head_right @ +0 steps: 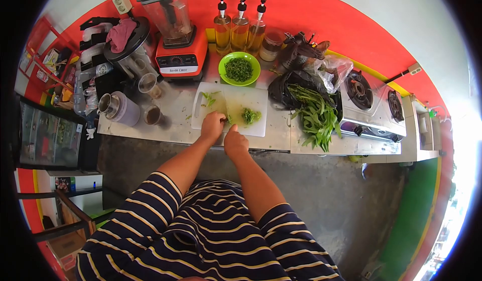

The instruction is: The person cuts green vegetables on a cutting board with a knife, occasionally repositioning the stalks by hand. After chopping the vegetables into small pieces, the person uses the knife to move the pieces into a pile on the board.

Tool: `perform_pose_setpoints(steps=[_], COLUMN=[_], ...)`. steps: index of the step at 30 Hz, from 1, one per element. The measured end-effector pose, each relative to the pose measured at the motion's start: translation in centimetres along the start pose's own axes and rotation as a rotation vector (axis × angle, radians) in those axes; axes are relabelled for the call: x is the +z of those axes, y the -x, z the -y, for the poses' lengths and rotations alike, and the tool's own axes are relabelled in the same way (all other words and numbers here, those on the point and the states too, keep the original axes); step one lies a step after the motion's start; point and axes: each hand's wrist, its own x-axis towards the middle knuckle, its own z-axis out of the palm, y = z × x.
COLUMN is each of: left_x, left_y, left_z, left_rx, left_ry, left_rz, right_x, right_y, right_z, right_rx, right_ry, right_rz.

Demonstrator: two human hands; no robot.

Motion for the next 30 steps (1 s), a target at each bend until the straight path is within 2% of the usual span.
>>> perform_pose_setpoints(steps=[2,9,12,15,17,20,24,30], left_x=[-0.3,0.0,-0.5,-0.9,-0.6,0.3,-0.4,-0.8], left_y=[-0.2,0.1,0.0,0.5,0.9,1.4,1.8,1.8], left_z=[-0.4,-0.1,-0.4,-0.6,-0.7,0.0,-0.1,0.4], left_rx=[-0.083,-0.082,-0.152,-0.121,-0.043,0.027,0.059,0.083], left_ry=[-0.006,0.048,0.071,0.002,0.003,-0.049,-0.071,0.067], left_rz=[0.051,-0.02,0.058,0.061,-0.025,-0.058,0.001,-0.008], right_x=[-0.9,0.9,-0.8,-1.6,0.5,1.7,-0.5,-0.1], right_y=[0.2,0.7,-0.3,0.4,1.2,0.6,-0.8,1.2], right_z=[0.2,0.1,0.3,1.0,0.7,0.3,0.5,0.4], right_rx=[0.007,0.037,0.005,0.013,0.038,0.055,0.001,0.013], right_ry=[-0.01,-0.004,-0.01,0.003,-0.004,-0.049,-0.02,0.02], right_rz=[0.034,0.031,0.032,0.104,0.025,0.017,0.047,0.105])
